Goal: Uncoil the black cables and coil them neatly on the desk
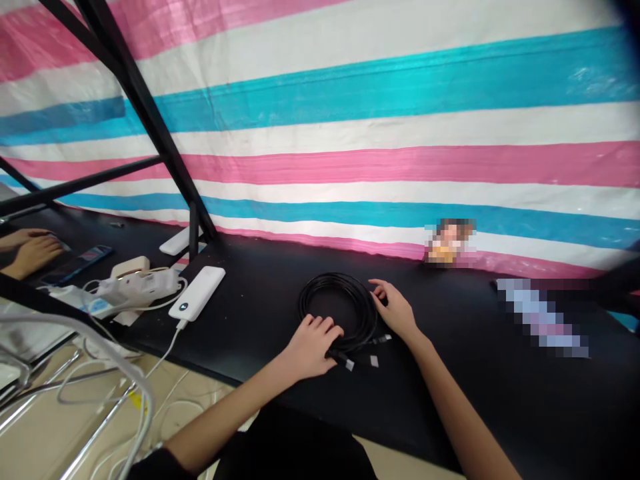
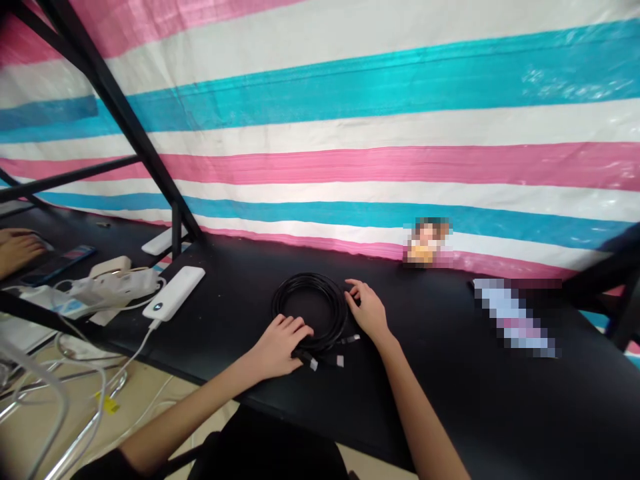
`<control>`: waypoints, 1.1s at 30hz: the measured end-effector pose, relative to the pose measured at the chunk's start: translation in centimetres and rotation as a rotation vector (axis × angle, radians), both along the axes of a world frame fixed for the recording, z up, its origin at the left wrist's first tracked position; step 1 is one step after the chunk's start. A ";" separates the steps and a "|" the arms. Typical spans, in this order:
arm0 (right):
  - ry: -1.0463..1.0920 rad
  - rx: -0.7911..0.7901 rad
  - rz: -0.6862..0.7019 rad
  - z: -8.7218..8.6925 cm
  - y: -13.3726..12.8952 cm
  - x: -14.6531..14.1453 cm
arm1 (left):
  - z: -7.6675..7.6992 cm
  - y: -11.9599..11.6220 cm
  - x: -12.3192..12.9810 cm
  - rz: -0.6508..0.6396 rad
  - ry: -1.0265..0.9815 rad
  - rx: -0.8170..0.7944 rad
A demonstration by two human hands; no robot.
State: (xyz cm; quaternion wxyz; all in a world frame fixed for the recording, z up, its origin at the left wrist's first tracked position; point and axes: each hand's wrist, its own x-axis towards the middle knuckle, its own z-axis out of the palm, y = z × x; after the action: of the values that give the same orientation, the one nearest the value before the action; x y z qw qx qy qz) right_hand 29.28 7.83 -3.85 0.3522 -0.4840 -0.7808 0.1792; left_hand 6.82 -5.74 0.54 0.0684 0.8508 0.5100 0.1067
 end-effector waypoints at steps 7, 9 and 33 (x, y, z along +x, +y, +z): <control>0.032 -0.034 -0.033 0.0 0.1 -0.1 | 0.0 3.5 -6.6 0.169 0.070 0.061; 0.054 -0.045 -0.053 0.2 0.1 -0.1 | -0.1 4.6 -9.2 0.234 0.072 0.086; 0.072 -0.070 -0.091 0.8 -0.3 -0.2 | 2.7 11.8 -10.7 0.681 -0.076 -0.040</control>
State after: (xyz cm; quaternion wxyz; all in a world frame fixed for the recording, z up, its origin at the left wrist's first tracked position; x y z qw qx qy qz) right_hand 29.12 7.57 -3.02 0.3706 -0.5241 -0.7381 0.2077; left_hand -3.89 6.10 3.24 0.0642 0.6255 0.7639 0.1449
